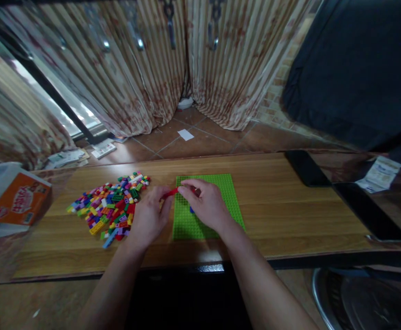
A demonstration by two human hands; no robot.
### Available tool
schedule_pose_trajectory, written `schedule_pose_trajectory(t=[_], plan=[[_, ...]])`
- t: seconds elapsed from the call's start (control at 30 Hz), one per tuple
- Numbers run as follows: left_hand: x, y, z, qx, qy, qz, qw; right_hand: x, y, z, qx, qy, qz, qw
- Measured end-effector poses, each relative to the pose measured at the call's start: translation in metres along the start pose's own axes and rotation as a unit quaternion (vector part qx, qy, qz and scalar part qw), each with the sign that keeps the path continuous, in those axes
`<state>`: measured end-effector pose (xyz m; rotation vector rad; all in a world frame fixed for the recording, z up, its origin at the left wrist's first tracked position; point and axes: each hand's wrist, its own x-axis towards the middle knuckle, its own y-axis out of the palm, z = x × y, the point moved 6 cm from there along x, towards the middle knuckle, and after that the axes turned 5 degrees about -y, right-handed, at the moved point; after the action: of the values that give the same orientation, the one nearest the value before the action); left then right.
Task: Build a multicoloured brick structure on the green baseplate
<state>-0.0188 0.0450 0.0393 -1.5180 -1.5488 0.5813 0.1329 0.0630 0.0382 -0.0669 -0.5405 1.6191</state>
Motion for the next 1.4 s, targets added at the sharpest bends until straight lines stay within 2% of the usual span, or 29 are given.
schedule_pose_trajectory(t=[0.13, 0.27, 0.33, 0.5, 0.63, 0.77, 0.9, 1.17, 1.4], plan=[[-0.007, 0.019, -0.024, -0.054, 0.033, 0.062, 0.996, -0.009, -0.016, -0.011, -0.011, 0.005, 0.089, 0.996], [-0.012, 0.032, -0.035, -0.104, 0.045, 0.094, 0.989, -0.024, -0.037, -0.022, -0.038, 0.041, 0.159, 0.986], [-0.014, 0.039, -0.038, -0.110, 0.051, 0.102, 0.987, -0.031, -0.047, -0.027, -0.068, 0.051, 0.174, 0.981], [-0.016, 0.047, -0.041, -0.084, 0.046, 0.090, 0.991, -0.039, -0.061, -0.033, -0.159, 0.018, 0.162, 0.974], [-0.010, 0.044, -0.032, -0.060, -0.001, 0.045, 0.997, -0.038, -0.059, -0.033, -0.194, -0.005, 0.144, 0.970], [-0.006, 0.046, -0.021, -0.055, -0.064, 0.043, 0.995, -0.036, -0.057, -0.032, -0.222, -0.013, 0.120, 0.968], [-0.005, 0.052, -0.017, -0.076, -0.101, 0.063, 0.990, -0.036, -0.056, -0.035, -0.216, 0.005, 0.115, 0.970], [-0.004, 0.057, -0.024, -0.069, -0.145, 0.072, 0.984, -0.034, -0.055, -0.044, -0.175, 0.072, 0.082, 0.978], [-0.003, 0.059, -0.024, -0.071, -0.176, 0.068, 0.979, -0.033, -0.069, -0.058, -0.102, 0.110, 0.082, 0.985]])
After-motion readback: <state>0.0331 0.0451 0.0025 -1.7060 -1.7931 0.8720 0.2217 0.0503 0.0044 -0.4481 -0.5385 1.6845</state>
